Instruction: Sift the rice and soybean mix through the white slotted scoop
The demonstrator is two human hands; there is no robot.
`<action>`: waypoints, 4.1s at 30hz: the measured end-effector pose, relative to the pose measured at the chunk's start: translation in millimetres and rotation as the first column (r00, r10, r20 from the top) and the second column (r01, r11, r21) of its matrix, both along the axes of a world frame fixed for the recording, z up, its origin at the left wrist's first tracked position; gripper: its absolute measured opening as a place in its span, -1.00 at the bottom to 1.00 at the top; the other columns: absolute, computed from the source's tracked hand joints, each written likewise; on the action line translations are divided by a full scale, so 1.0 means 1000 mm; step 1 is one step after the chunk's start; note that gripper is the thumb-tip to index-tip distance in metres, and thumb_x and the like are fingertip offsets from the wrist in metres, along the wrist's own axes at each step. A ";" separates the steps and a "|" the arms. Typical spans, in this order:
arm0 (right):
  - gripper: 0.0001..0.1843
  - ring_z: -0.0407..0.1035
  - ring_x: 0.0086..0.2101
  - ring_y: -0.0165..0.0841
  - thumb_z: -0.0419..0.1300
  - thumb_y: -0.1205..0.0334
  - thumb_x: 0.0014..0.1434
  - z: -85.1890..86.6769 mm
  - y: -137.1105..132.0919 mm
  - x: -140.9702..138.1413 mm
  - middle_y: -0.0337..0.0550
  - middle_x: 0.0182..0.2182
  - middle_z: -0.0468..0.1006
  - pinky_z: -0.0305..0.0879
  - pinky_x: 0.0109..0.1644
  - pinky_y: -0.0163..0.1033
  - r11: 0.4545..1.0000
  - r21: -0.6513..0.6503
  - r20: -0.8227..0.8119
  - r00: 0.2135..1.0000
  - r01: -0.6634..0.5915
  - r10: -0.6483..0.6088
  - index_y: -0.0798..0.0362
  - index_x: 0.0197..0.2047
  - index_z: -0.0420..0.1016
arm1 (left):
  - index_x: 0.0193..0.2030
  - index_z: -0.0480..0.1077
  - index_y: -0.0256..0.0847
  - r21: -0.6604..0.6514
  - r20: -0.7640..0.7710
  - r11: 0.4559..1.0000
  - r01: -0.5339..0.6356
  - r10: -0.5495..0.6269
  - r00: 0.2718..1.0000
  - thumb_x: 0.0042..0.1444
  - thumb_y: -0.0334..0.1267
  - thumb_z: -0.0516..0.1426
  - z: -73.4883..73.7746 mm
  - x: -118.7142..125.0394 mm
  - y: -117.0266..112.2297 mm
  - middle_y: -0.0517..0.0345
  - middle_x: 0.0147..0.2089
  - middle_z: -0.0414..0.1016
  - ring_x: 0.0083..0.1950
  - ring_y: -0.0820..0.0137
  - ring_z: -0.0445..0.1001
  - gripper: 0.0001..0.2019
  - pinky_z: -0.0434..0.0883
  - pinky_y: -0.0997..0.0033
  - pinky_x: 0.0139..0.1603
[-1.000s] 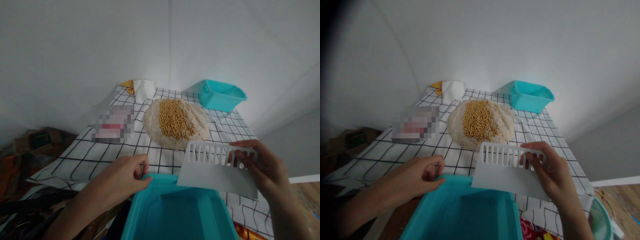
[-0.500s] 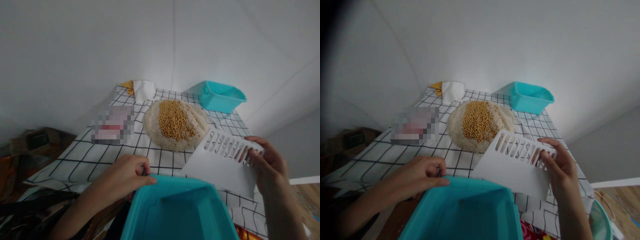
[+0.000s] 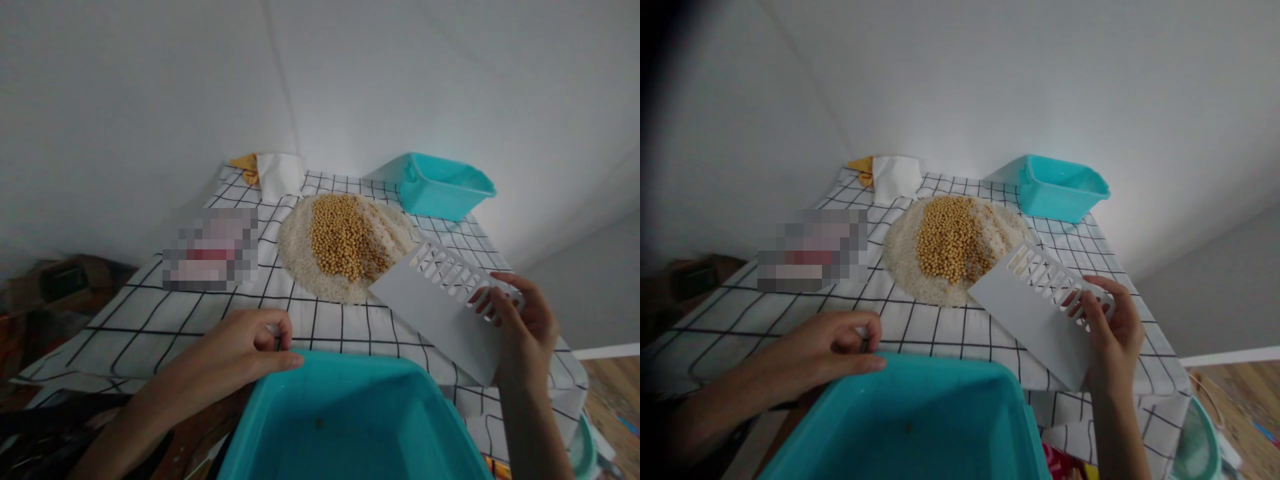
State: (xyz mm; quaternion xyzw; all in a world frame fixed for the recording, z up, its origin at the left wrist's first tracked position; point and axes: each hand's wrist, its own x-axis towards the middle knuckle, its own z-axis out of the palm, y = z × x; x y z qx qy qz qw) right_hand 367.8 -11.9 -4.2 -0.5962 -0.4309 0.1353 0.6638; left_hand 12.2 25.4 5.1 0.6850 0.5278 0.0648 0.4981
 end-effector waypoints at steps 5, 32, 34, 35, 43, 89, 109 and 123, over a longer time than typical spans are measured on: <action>-0.65 0.23 -0.58 -0.46 0.35 0.08 0.08 -0.006 0.003 0.011 -0.33 -0.56 0.46 0.06 -0.50 -0.35 0.998 -0.035 -0.023 0.999 -0.043 0.043 0.00 -0.07 0.56 | -0.39 0.42 -0.18 0.002 -0.042 1.000 -0.008 0.008 0.999 0.05 0.06 0.22 0.000 -0.001 -0.002 0.32 -0.59 0.34 -0.53 0.44 0.27 -0.68 0.08 0.48 -0.51; -0.79 0.22 -0.53 -0.45 0.37 0.09 0.05 -0.001 0.025 0.024 -0.33 -0.56 0.42 0.03 -0.41 -0.31 0.991 0.127 -0.029 0.999 0.035 -0.031 0.05 -0.36 0.55 | -0.47 0.31 -0.16 0.009 0.022 0.997 -0.083 0.083 0.996 0.00 0.11 0.20 -0.008 0.003 -0.005 0.30 -0.56 0.34 -0.47 0.40 0.33 -0.63 0.16 0.45 -0.47; -0.78 0.20 -0.53 -0.45 0.37 0.09 0.05 -0.007 0.024 0.027 -0.32 -0.56 0.41 0.01 -0.41 -0.30 0.993 0.113 -0.031 0.999 0.039 -0.035 0.06 -0.36 0.55 | -0.46 0.31 -0.16 0.006 0.025 0.996 -0.086 0.086 0.996 -0.01 0.11 0.20 -0.007 0.004 -0.006 0.31 -0.57 0.34 -0.48 0.39 0.34 -0.64 0.16 0.45 -0.46; -0.78 0.18 -0.53 -0.45 0.37 0.09 0.05 -0.008 0.023 0.027 -0.32 -0.56 0.41 0.00 -0.42 -0.31 0.993 0.105 -0.035 0.999 0.044 -0.040 0.06 -0.36 0.55 | -0.47 0.31 -0.16 0.001 0.026 0.996 -0.084 0.084 0.996 -0.01 0.11 0.21 -0.006 0.004 -0.005 0.31 -0.58 0.33 -0.48 0.39 0.33 -0.64 0.15 0.45 -0.47; -0.81 0.20 -0.56 -0.44 0.35 0.10 0.00 0.000 0.019 0.021 -0.31 -0.59 0.43 0.05 -0.43 -0.31 0.995 0.089 -0.015 0.999 0.050 -0.049 0.05 -0.43 0.55 | -0.48 0.30 -0.16 -0.019 0.046 0.997 -0.070 0.071 0.996 -0.02 0.10 0.22 -0.004 0.006 -0.004 0.31 -0.60 0.32 -0.51 0.42 0.30 -0.64 0.14 0.47 -0.49; -0.83 0.34 -0.53 -0.41 0.36 0.13 0.02 0.005 -0.018 0.015 -0.28 -0.56 0.52 0.15 -0.43 -0.30 0.999 0.037 -0.037 0.999 -0.028 0.029 0.05 -0.39 0.57 | -0.50 0.37 -0.17 -0.005 0.039 0.996 -0.090 0.090 0.995 -0.02 0.08 0.23 -0.005 0.004 -0.004 0.31 -0.59 0.37 -0.50 0.43 0.36 -0.65 0.20 0.49 -0.49; -0.80 0.31 -0.54 -0.41 0.38 0.12 -0.01 -0.002 -0.008 0.008 -0.28 -0.55 0.52 0.10 -0.44 -0.31 1.000 0.023 -0.040 0.999 0.002 -0.001 0.05 -0.36 0.57 | -0.50 0.37 -0.18 -0.024 0.054 0.995 -0.093 0.095 0.994 -0.03 0.05 0.24 -0.001 0.007 -0.005 0.31 -0.59 0.36 -0.50 0.44 0.33 -0.67 0.16 0.49 -0.49; -0.77 0.30 -0.55 -0.40 0.43 0.10 -0.10 -0.001 -0.012 0.027 -0.29 -0.56 0.49 0.14 -0.46 -0.29 0.988 0.033 -0.146 0.978 0.154 -0.147 0.04 -0.40 0.58 | -0.48 0.38 -0.19 0.023 0.053 0.996 -0.091 0.090 0.995 0.02 0.07 0.22 -0.003 0.007 -0.006 0.30 -0.56 0.37 -0.47 0.41 0.36 -0.65 0.16 0.46 -0.45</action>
